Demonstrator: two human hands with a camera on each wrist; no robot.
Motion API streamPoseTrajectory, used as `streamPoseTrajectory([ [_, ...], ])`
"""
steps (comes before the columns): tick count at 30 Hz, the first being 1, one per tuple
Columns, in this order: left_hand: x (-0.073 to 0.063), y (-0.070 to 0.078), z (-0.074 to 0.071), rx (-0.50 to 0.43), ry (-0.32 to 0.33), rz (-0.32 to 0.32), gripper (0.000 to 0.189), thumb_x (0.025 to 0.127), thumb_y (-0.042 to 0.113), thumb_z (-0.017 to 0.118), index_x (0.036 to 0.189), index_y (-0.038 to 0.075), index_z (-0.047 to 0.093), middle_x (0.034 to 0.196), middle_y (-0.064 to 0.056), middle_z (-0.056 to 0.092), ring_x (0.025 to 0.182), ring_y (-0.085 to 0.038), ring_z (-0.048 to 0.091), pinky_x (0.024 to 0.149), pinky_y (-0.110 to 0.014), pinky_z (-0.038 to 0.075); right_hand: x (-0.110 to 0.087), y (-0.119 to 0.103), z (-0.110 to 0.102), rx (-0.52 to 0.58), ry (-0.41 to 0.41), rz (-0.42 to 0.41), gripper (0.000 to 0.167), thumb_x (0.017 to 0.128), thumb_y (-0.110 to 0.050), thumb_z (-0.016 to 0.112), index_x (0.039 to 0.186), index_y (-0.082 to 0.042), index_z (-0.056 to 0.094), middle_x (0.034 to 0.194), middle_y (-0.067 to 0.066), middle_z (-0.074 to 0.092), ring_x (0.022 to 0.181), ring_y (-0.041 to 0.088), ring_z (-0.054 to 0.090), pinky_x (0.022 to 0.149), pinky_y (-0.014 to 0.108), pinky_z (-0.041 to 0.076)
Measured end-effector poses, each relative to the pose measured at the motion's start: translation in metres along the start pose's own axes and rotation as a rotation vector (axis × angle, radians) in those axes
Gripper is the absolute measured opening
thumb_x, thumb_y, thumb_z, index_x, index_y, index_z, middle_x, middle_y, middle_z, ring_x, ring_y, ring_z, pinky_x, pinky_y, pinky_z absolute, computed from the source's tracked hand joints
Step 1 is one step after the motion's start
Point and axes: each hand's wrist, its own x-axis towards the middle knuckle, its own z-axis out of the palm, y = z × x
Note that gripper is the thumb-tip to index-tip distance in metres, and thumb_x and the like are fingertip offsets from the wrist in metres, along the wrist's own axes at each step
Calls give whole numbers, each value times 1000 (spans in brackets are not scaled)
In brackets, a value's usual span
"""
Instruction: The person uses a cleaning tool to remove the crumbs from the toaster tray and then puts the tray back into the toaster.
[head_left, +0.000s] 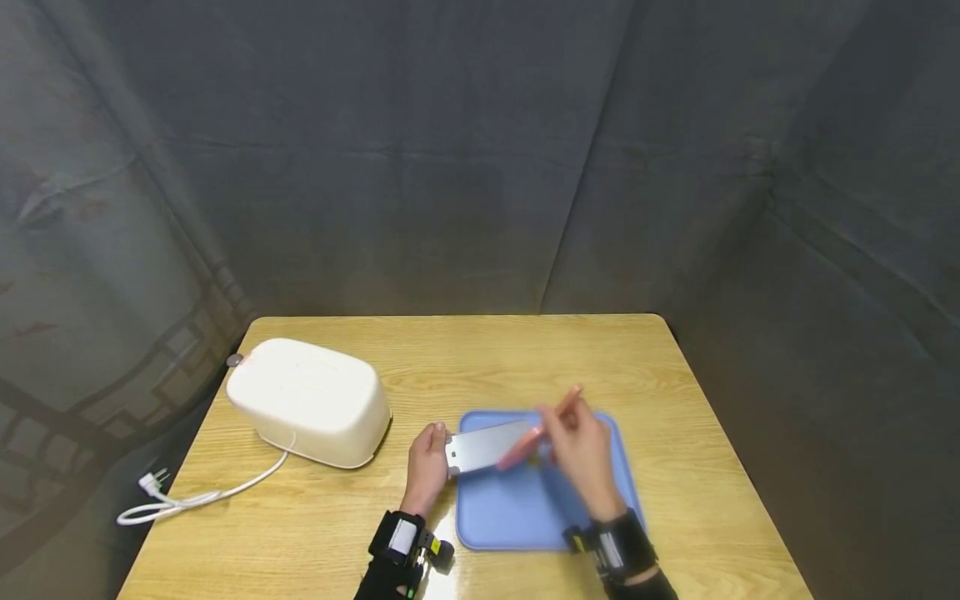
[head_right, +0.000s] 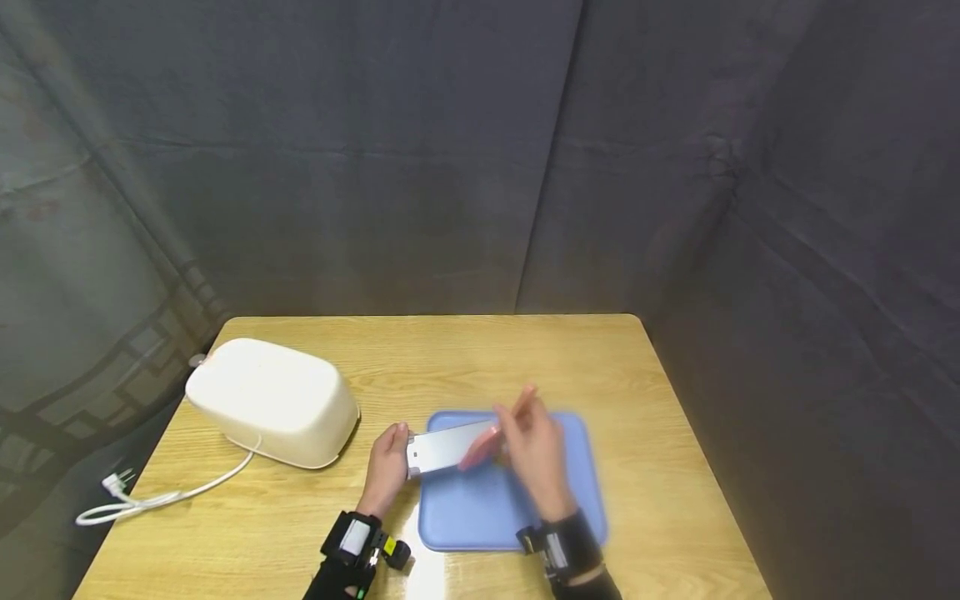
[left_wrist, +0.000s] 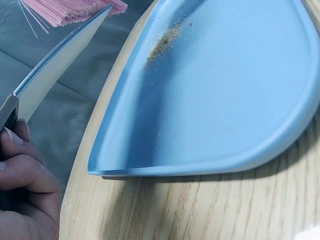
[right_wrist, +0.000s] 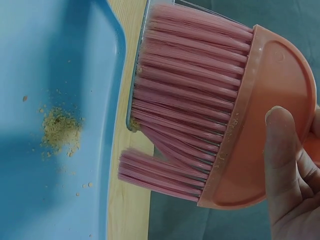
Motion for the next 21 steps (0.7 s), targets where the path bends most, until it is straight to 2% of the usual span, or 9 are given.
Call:
streamPoseTrajectory([
  [10,-1,1,1,5,2,-4,39,113,26,42,94,-1,63,80,-9,64,69,-12,58,63,-26,46,-1,-1,-1,-24,21,8,25,98,-32,73,96,-10,63,64,4,65,40,7,54,37,27,46],
  [17,-1,1,2,20,1,-10,37,112,25,43,94,0,63,83,-9,65,73,-12,58,69,-27,46,-1,0,-2,-19,56,-6,25,97,-29,75,94,-8,63,63,4,65,37,6,51,35,25,42],
  [21,0,-1,3,26,6,-4,37,112,25,43,94,0,63,85,-10,66,75,-13,58,69,-29,46,-2,-1,-4,-22,62,30,26,98,-34,73,96,-10,62,63,6,65,37,8,52,36,27,43],
])
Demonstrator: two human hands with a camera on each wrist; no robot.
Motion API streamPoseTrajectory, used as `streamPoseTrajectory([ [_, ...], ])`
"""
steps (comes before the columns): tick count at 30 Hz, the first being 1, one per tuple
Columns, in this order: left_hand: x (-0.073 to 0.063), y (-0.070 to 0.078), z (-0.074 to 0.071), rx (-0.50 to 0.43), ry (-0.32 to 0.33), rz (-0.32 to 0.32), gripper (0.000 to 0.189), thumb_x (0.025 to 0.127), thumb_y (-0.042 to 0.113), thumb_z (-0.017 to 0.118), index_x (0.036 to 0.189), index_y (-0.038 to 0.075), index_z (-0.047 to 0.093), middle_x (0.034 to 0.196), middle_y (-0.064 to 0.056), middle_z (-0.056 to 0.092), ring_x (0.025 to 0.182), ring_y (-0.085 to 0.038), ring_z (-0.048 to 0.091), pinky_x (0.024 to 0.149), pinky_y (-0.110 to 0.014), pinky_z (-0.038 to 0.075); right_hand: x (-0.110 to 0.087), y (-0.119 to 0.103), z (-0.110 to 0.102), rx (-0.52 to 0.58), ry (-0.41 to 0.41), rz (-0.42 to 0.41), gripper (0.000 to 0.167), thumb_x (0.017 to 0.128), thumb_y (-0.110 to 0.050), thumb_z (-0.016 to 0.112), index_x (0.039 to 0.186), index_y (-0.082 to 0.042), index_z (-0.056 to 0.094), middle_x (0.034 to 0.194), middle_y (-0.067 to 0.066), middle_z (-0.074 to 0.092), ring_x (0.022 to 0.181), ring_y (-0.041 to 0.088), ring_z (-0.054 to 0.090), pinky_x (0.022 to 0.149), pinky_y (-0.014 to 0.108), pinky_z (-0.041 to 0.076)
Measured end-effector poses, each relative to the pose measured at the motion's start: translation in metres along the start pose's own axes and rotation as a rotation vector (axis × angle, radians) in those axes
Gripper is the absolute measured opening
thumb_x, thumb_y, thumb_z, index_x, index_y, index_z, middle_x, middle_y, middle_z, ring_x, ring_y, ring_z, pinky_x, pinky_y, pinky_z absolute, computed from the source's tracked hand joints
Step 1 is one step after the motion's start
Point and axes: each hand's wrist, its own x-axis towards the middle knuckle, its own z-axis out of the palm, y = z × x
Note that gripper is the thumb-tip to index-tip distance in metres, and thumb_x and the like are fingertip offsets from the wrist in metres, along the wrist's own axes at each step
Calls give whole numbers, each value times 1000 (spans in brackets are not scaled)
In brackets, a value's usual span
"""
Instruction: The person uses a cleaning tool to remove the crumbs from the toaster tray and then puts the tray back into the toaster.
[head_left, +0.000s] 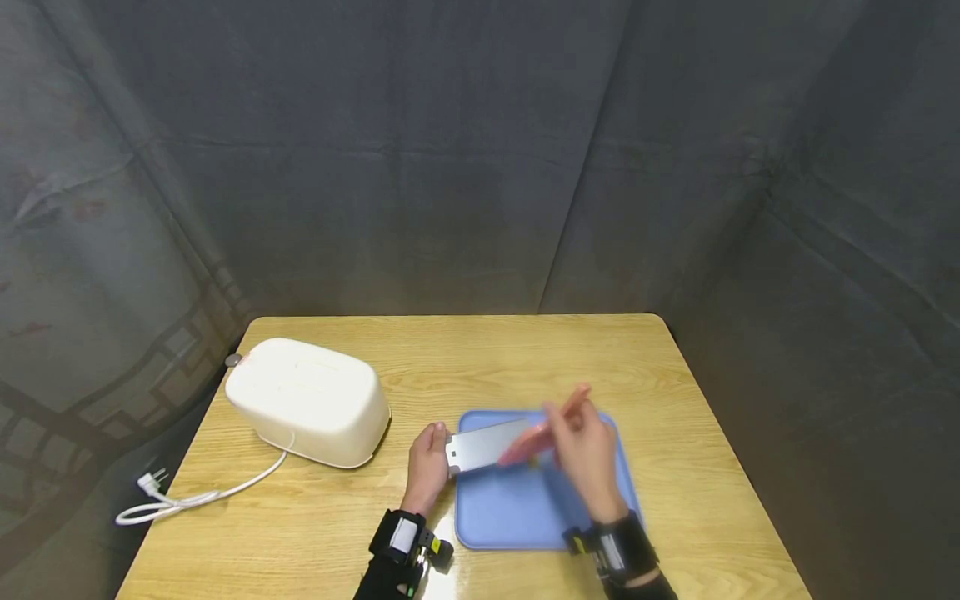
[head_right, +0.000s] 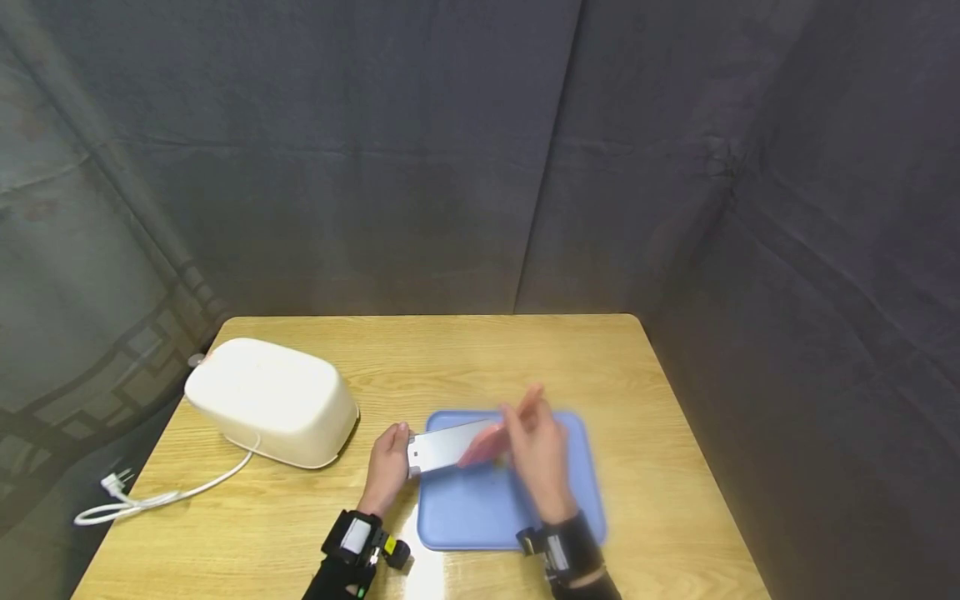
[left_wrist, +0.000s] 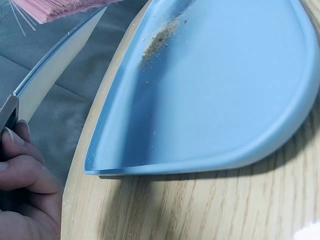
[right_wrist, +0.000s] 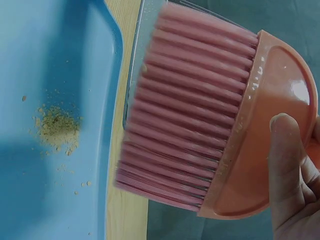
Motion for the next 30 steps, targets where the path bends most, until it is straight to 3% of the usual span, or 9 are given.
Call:
streamPoseTrajectory([
  [4,1,-1,0,10,7,5,36,112,23,44,93,0,63,86,-12,66,76,-14,58,71,-29,46,2,0,0,14,26,1,23,99,-30,72,97,-9,62,64,8,66,40,8,54,38,27,45],
  [7,0,0,0,8,5,8,36,112,23,44,94,-1,63,88,-13,66,76,-14,59,72,-29,46,5,2,-1,12,58,-61,18,99,-20,72,102,-4,65,70,12,69,44,4,54,41,25,46],
  [11,0,2,-1,4,-5,11,36,112,23,44,95,-2,64,87,-13,66,75,-15,58,71,-29,46,8,1,-3,28,32,-128,24,100,-13,69,118,3,66,82,19,72,50,4,56,43,24,48],
  [15,0,2,-2,-7,-11,11,37,112,24,44,94,-2,63,84,-11,64,74,-15,57,70,-29,45,10,-4,-5,45,-69,-133,29,103,-12,64,126,4,63,93,22,73,59,8,63,47,26,53],
  [23,0,4,-2,-27,-18,5,36,111,24,44,91,-1,62,81,-8,61,73,-14,54,69,-29,43,12,-18,-1,97,-302,-105,29,105,-14,59,129,2,63,105,19,75,73,13,70,60,28,58],
  [30,0,4,-1,-46,-42,4,36,112,22,43,91,-1,61,78,-6,58,71,-14,55,66,-28,45,11,-26,12,96,-383,-121,25,104,-13,61,126,-3,65,122,17,72,95,22,74,79,26,60],
])
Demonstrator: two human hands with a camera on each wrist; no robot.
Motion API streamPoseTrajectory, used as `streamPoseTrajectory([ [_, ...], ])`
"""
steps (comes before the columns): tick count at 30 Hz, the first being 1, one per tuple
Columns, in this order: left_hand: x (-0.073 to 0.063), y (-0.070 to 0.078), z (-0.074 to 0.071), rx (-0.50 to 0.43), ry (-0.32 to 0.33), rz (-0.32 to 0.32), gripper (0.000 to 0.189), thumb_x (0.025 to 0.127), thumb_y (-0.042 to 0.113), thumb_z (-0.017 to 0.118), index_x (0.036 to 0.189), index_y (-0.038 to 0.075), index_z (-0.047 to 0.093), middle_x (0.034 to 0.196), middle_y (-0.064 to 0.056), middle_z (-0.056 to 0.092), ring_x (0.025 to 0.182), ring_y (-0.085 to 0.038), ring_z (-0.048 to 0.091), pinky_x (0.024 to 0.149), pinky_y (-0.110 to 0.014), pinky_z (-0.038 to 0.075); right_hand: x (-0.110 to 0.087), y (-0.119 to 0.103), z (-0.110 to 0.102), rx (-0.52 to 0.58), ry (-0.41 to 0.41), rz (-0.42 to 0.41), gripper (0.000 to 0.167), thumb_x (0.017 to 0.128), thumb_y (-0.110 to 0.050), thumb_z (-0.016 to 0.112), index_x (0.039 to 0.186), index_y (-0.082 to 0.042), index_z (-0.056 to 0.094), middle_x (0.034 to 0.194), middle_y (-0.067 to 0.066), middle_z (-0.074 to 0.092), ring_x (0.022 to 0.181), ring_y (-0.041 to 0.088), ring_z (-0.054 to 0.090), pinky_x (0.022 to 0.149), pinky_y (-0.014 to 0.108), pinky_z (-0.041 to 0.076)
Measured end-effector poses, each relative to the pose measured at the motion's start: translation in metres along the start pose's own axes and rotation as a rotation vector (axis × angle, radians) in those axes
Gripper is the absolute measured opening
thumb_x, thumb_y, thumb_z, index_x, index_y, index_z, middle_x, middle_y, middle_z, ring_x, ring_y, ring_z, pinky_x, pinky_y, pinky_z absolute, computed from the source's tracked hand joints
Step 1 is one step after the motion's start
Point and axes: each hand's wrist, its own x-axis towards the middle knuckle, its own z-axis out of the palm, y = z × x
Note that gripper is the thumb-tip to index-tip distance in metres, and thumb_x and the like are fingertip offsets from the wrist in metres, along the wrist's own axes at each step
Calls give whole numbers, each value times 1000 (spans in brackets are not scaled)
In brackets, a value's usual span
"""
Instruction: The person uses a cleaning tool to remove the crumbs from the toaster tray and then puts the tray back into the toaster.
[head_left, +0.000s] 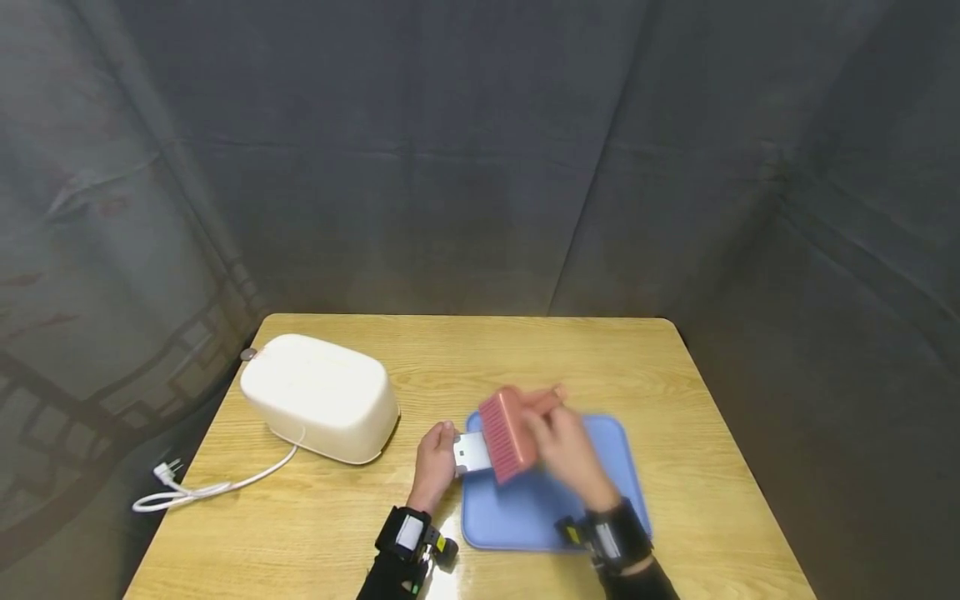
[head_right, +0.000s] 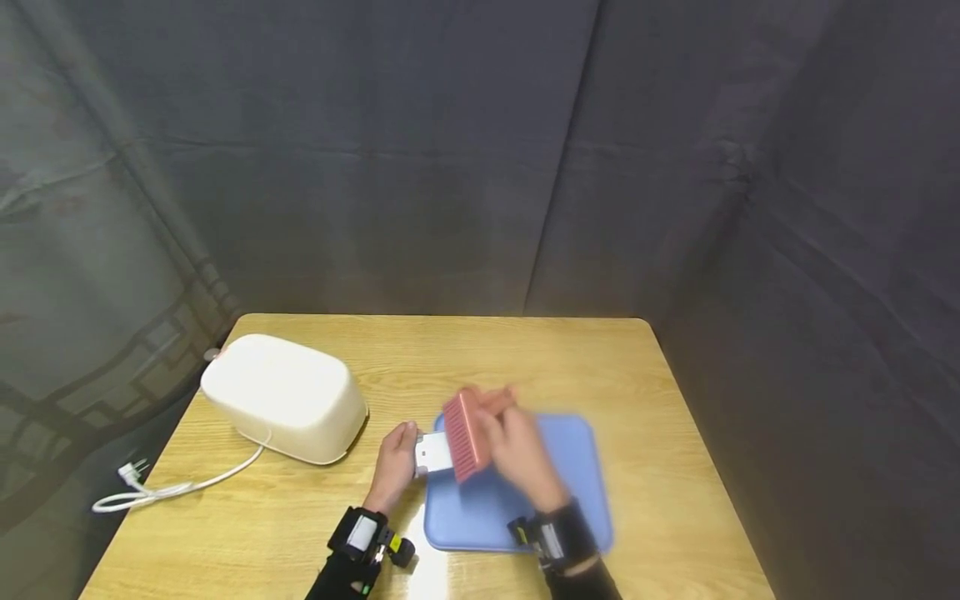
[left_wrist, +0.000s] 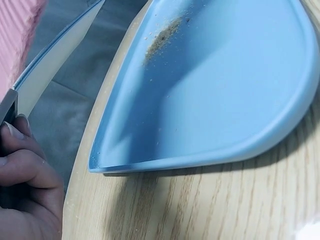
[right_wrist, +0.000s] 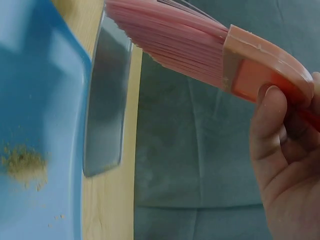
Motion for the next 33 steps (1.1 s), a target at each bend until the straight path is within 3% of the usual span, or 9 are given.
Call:
streamPoseTrajectory([
  [5,0,1,1,8,-14,-9,36,112,20,41,90,0,61,77,-4,56,71,-15,55,66,-27,45,6,-2,13,1,-32,-20,21,103,-12,61,122,-3,65,124,17,71,100,26,74,83,26,60],
  [11,-1,2,1,3,-9,-11,35,112,21,41,89,1,60,78,-7,58,71,-16,55,66,-27,45,11,-4,25,46,-82,1,23,104,-10,57,123,0,62,125,22,69,98,30,74,77,27,61],
  [16,-2,1,1,12,-5,-9,35,112,22,41,92,1,62,83,-14,63,74,-19,58,69,-28,45,11,-3,31,86,-112,43,27,105,-11,55,128,3,60,120,24,70,88,27,75,68,25,61],
  [26,-2,0,-1,26,-1,7,37,112,22,41,93,-2,62,86,-19,64,78,-24,60,71,-29,45,10,3,32,39,-82,36,29,104,-11,58,129,4,60,119,24,70,88,27,75,68,23,60],
  [33,-3,0,-2,15,6,6,37,112,23,42,89,0,60,79,-6,58,72,-14,54,67,-27,44,7,7,26,21,-25,9,25,103,-14,62,124,-1,65,116,21,72,90,25,74,72,24,60],
])
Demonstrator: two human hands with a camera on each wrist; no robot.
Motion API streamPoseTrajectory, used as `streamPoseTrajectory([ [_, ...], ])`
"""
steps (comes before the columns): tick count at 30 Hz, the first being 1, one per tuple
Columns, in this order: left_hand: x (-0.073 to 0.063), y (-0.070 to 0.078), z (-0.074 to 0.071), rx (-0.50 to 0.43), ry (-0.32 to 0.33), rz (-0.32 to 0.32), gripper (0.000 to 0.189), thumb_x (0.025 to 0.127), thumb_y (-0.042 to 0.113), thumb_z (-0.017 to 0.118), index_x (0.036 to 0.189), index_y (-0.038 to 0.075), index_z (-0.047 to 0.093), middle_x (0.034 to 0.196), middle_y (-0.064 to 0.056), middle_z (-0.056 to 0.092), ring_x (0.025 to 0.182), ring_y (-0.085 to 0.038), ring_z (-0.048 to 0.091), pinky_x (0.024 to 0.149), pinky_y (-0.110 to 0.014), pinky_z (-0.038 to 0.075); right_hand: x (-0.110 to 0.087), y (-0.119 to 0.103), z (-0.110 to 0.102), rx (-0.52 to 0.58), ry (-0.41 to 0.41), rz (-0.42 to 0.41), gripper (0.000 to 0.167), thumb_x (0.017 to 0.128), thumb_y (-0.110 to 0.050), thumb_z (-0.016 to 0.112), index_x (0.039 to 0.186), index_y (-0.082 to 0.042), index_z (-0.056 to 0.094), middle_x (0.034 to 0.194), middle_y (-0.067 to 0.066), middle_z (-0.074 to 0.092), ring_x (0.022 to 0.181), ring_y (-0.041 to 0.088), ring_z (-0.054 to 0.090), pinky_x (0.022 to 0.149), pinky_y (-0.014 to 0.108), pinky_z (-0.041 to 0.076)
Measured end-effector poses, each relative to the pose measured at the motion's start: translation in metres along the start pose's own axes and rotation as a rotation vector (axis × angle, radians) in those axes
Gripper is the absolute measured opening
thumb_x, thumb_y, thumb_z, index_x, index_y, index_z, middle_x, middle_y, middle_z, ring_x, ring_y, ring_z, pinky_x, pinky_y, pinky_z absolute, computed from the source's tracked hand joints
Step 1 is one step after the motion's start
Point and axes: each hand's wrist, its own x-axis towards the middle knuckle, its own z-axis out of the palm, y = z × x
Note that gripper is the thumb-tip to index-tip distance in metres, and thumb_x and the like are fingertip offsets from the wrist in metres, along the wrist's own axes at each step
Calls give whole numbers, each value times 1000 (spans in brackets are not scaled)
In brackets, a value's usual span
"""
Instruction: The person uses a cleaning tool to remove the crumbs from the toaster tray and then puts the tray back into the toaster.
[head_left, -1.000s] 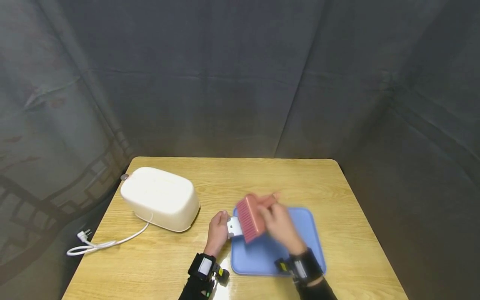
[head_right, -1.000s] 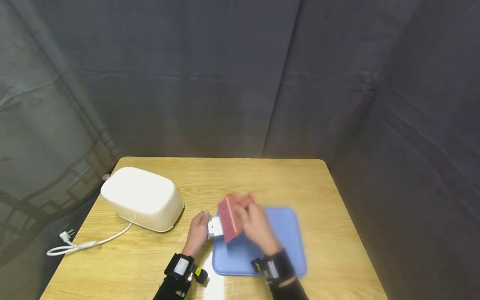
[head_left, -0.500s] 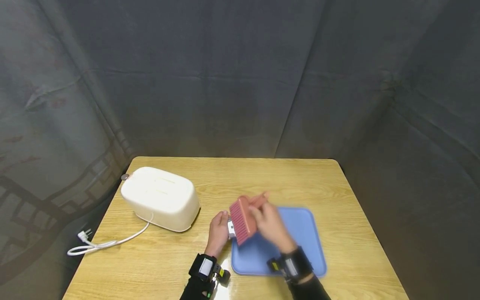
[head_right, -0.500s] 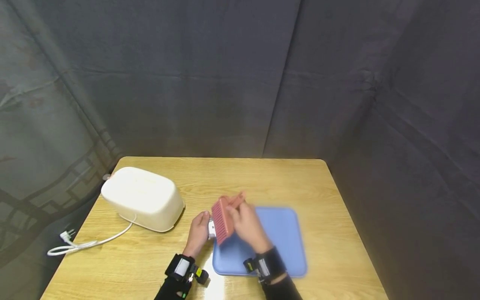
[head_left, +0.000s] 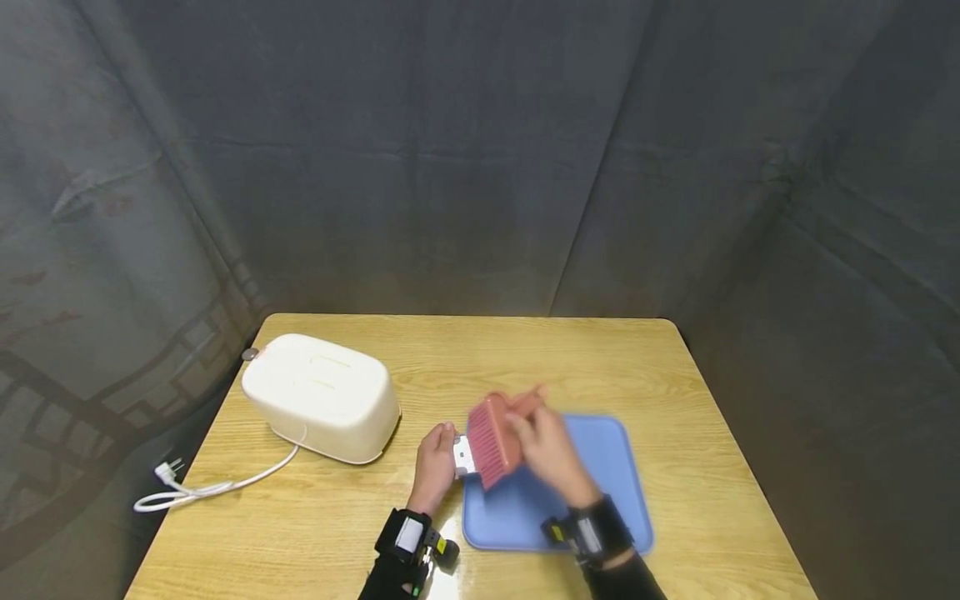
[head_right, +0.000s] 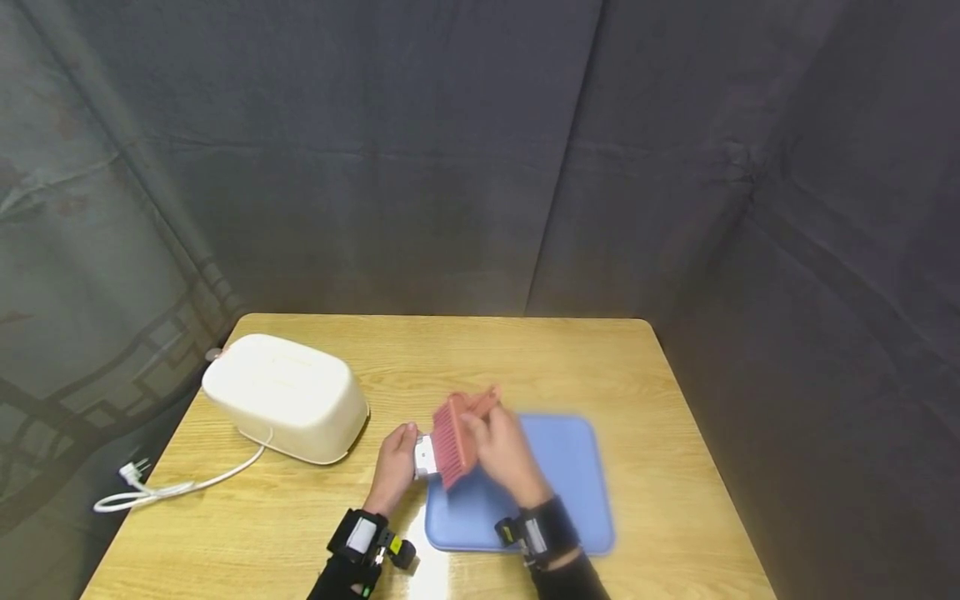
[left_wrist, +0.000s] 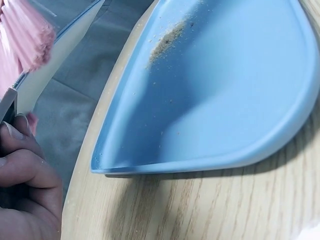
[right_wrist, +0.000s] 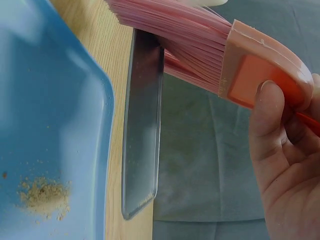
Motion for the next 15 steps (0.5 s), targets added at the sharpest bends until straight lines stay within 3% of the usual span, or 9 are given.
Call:
streamPoseTrajectory([
  [15,0,-1,-1,-5,3,-16,38,112,24,42,92,-2,62,80,-7,58,74,-14,53,69,-28,44,-3,9,-14,-29,60,-21,23,102,-14,64,122,-2,66,115,19,73,93,27,74,78,27,61],
])
